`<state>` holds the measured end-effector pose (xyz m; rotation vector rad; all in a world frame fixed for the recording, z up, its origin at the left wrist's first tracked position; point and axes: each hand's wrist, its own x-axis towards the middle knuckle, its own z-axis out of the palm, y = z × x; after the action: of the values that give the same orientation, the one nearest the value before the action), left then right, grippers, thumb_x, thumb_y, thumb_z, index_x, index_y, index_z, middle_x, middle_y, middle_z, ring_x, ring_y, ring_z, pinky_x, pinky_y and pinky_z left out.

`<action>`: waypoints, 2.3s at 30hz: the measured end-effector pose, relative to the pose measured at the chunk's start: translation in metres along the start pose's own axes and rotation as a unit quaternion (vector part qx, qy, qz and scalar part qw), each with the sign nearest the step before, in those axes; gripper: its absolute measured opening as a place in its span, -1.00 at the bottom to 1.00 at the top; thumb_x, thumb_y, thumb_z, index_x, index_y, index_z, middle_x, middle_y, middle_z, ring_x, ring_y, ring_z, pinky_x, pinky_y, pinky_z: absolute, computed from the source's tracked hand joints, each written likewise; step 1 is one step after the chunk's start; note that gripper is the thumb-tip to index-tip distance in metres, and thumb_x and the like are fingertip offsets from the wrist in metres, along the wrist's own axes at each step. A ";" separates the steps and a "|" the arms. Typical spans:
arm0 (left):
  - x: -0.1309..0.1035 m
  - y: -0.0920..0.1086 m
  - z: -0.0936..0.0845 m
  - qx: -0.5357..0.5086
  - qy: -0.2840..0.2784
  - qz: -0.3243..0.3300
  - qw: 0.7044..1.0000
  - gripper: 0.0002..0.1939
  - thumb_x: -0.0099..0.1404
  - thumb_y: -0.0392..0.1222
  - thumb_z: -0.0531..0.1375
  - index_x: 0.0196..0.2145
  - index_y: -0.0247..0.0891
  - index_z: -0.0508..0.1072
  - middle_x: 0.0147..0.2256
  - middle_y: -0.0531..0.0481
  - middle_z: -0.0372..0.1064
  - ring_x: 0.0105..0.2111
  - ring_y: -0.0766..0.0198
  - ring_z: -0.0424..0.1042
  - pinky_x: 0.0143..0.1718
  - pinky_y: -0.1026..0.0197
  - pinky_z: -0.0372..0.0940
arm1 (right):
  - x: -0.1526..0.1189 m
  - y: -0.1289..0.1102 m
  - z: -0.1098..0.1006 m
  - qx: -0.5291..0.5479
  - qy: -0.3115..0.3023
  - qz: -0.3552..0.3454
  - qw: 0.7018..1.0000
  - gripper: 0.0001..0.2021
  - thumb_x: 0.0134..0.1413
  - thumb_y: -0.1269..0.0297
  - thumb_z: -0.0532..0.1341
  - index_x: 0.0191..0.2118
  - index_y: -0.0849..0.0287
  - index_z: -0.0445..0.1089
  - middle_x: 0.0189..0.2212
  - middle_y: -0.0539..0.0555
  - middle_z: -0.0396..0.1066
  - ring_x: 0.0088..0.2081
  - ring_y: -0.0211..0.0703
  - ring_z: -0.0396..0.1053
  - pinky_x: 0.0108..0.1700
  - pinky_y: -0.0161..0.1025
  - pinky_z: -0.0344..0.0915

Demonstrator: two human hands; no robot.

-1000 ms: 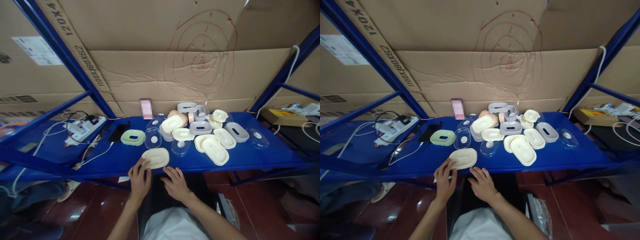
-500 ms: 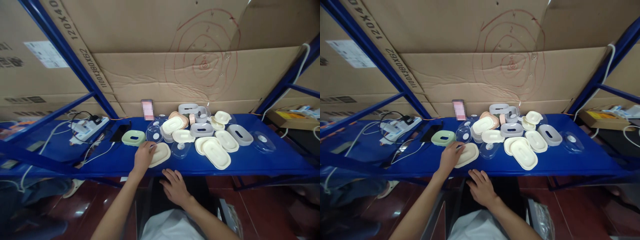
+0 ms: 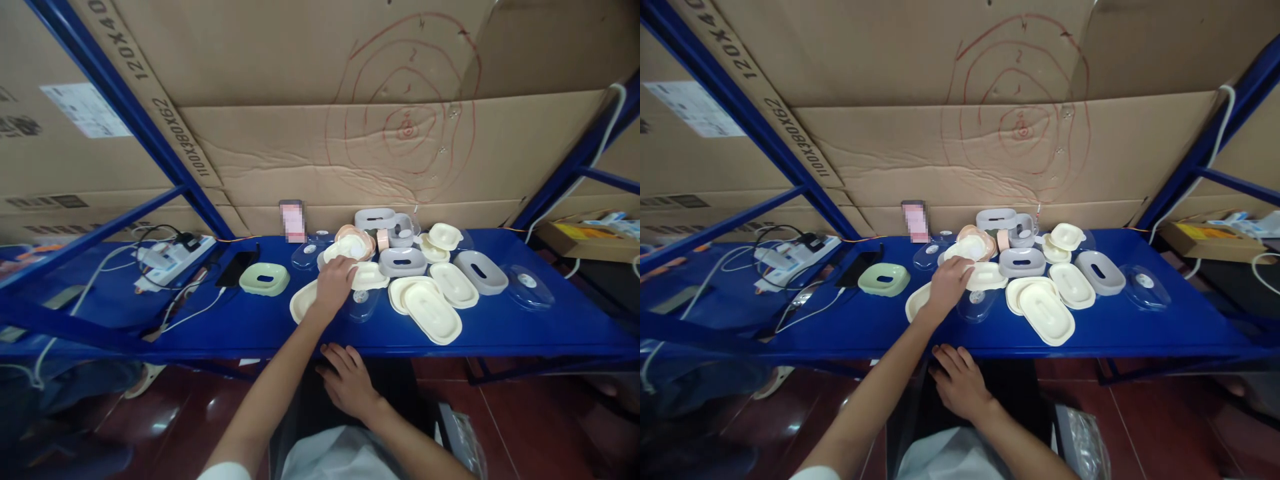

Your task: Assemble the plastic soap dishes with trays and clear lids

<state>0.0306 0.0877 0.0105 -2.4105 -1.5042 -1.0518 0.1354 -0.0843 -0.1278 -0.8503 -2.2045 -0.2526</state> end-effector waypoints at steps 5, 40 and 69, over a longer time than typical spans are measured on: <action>0.001 0.025 0.005 -0.015 -0.041 0.051 0.998 -0.59 0.61 -0.12 0.08 0.32 -0.11 0.44 0.31 -0.18 0.40 0.24 -0.02 0.45 0.16 -0.02 0.36 | 0.003 0.001 -0.004 -0.001 0.007 0.001 1.000 -0.75 0.29 0.26 0.30 0.04 0.01 0.59 0.25 0.10 0.52 0.30 -0.04 0.36 0.37 -0.11 0.17; -0.113 -0.032 -0.102 0.098 0.073 -0.029 0.992 -0.75 0.56 -0.10 0.25 0.11 -0.13 0.60 -0.08 -0.12 0.59 -0.04 0.06 0.55 0.02 0.01 0.29 | 0.093 0.039 -0.065 0.046 -0.166 0.075 0.982 -0.63 0.52 0.24 0.16 0.32 0.03 0.42 0.16 0.19 0.49 0.20 0.09 0.37 0.34 0.19 0.08; -0.159 0.003 -0.095 0.039 -0.040 -0.070 0.996 -0.53 0.55 -0.14 0.24 0.35 -0.08 0.34 0.24 -0.22 0.48 0.27 -0.02 0.45 0.39 -0.20 0.12 | 0.091 0.043 -0.062 0.109 -0.102 0.129 0.980 -0.44 0.54 0.31 0.08 0.54 0.06 0.10 0.47 0.28 0.20 0.47 0.10 0.20 0.43 0.18 0.26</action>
<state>-0.0570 -0.0739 -0.0136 -2.3491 -1.7279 -0.9114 0.1534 -0.0322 -0.0228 -1.0618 -2.2266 0.2085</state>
